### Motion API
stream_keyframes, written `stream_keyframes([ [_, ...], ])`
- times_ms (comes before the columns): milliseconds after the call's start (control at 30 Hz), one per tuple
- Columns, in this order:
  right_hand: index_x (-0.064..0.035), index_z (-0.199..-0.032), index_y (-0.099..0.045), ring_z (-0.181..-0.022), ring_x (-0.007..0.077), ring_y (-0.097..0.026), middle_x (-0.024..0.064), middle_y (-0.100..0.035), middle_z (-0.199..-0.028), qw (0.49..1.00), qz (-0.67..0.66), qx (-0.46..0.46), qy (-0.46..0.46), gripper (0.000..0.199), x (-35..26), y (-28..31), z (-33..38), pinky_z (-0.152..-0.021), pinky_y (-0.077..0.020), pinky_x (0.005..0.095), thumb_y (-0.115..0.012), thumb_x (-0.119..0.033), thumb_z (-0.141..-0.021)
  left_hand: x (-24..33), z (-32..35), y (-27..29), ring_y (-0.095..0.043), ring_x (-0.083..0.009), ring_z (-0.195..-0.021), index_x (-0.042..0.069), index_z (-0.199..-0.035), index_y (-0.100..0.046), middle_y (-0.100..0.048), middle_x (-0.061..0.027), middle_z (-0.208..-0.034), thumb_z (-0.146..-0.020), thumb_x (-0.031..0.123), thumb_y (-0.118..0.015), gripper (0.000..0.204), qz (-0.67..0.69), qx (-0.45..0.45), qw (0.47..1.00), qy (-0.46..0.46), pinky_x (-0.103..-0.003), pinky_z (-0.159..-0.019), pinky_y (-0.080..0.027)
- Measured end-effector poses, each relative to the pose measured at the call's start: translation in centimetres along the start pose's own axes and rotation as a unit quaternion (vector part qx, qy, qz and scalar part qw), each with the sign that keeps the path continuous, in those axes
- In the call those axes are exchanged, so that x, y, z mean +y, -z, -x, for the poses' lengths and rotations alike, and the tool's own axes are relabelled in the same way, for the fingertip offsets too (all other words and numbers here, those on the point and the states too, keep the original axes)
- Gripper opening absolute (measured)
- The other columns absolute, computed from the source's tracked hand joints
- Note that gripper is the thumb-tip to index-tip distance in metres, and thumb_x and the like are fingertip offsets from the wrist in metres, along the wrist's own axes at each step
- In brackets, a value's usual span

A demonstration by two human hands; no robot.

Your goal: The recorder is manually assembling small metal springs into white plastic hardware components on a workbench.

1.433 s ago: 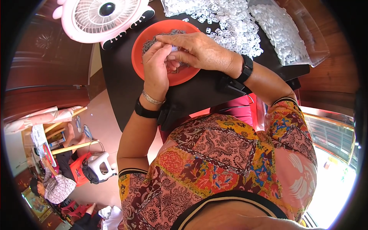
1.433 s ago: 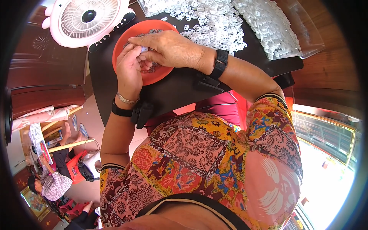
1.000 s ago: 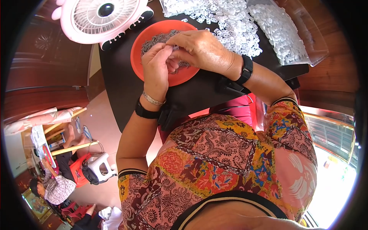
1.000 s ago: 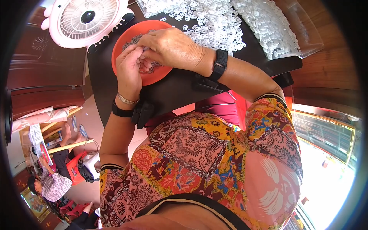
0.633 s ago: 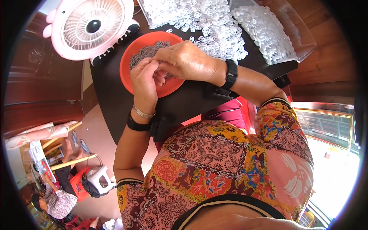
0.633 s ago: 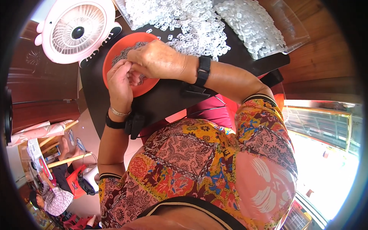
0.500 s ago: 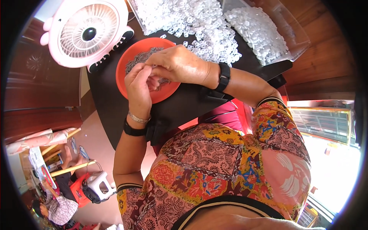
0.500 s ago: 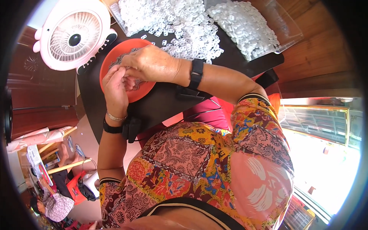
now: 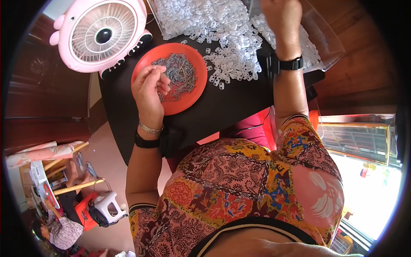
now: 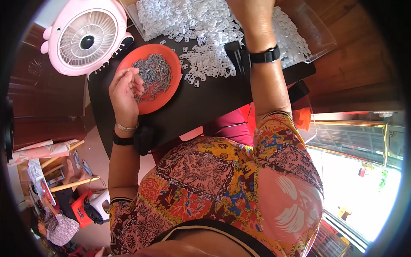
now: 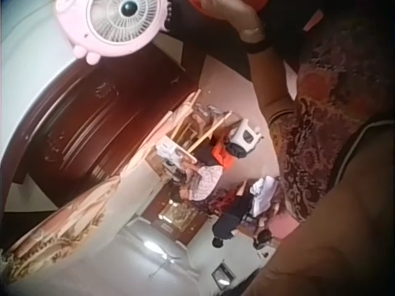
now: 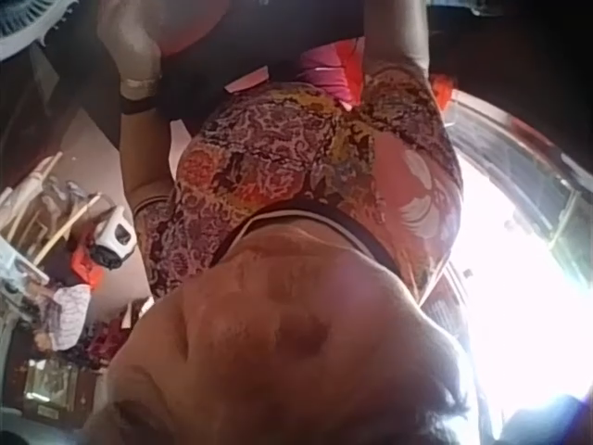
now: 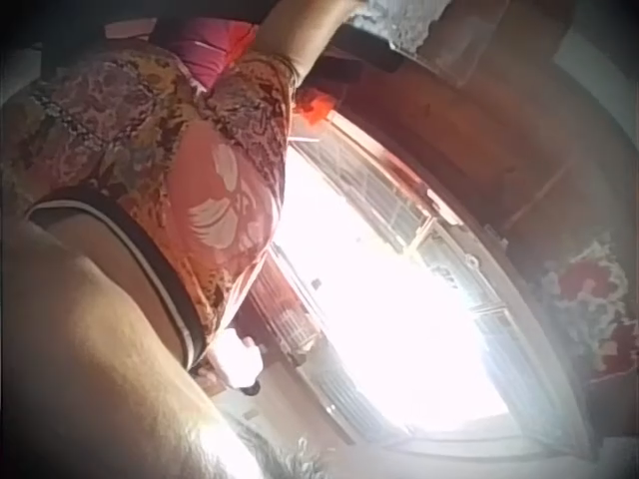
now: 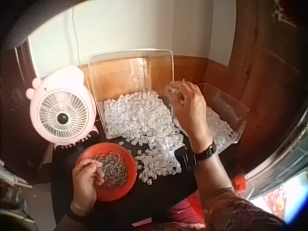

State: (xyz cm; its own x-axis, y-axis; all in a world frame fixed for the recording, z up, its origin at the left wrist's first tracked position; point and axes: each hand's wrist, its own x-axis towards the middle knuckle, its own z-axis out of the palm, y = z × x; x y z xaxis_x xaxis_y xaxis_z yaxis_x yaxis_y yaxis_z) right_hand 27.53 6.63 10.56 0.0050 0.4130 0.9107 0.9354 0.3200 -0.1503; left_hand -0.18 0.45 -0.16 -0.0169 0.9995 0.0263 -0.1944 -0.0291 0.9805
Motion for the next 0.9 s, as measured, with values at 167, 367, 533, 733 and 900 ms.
stream_keyframes([
  [167,-0.0081,-0.091,-0.068,-0.08,0.0232,-0.066,0.0086,-0.068,-0.085,0.926,-0.195,-0.321,0.044,0.016,0.5,-6.3,4.3,-0.07,-0.0507,0.0332,-0.066,-0.02,-0.08,-0.3,-0.1,0.7,-0.05,-0.0083,-0.055,0.003,-0.091,-0.062,-0.057,-0.0027,-0.069,-0.091,0.017,-0.048,0.019,-0.009,-0.003,1.0,-0.003,-0.02,-0.051,-0.036],
  [367,-0.0068,-0.09,-0.067,-0.077,0.0271,-0.064,0.011,-0.066,-0.08,0.826,-0.189,-0.526,0.07,0.02,0.3,-8.0,7.0,-0.069,-0.0494,0.0352,-0.066,-0.021,-0.075,-0.1,0.1,0.1,-0.049,-0.0084,-0.055,0.003,-0.089,-0.061,-0.056,-0.0033,-0.068,-0.091,0.017,-0.047,0.02,-0.018,-0.022,1.0,-0.003,-0.02,-0.051,-0.036],
  [533,-0.0067,-0.084,-0.064,-0.075,0.0293,-0.062,0.0109,-0.064,-0.075,0.835,-0.154,-0.519,0.102,0.015,0.7,-9.9,8.5,-0.065,-0.0474,0.0383,-0.064,-0.017,-0.073,0.0,0.1,0.1,-0.049,-0.0084,-0.055,0.003,-0.088,-0.061,-0.056,-0.0033,-0.068,-0.091,0.017,-0.047,0.02,-0.02,-0.023,1.0,0.001,-0.02,-0.051,-0.036],
  [733,-0.0065,-0.079,-0.062,-0.069,0.0278,-0.061,0.0101,-0.062,-0.071,0.827,-0.146,-0.536,0.08,0.012,0.5,-9.3,8.2,-0.062,-0.046,0.0379,-0.064,-0.016,-0.073,0.0,-0.2,0.5,-0.049,-0.0085,-0.055,0.002,-0.089,-0.061,-0.057,-0.0034,-0.068,-0.091,0.017,-0.047,0.02,-0.018,-0.016,1.0,-0.005,-0.02,-0.051,-0.036],
  [900,-0.0044,-0.078,-0.06,-0.065,0.0241,-0.059,0.0096,-0.06,-0.068,0.812,-0.19,-0.552,0.035,0.013,0.1,-8.9,8.1,-0.06,-0.0453,0.0348,-0.065,-0.015,-0.074,0.1,-0.2,0.5,-0.049,-0.0086,-0.055,0.002,-0.089,-0.061,-0.057,-0.0033,-0.069,-0.091,0.017,-0.047,0.021,-0.015,-0.017,1.0,-0.006,-0.02,-0.052,-0.036],
])
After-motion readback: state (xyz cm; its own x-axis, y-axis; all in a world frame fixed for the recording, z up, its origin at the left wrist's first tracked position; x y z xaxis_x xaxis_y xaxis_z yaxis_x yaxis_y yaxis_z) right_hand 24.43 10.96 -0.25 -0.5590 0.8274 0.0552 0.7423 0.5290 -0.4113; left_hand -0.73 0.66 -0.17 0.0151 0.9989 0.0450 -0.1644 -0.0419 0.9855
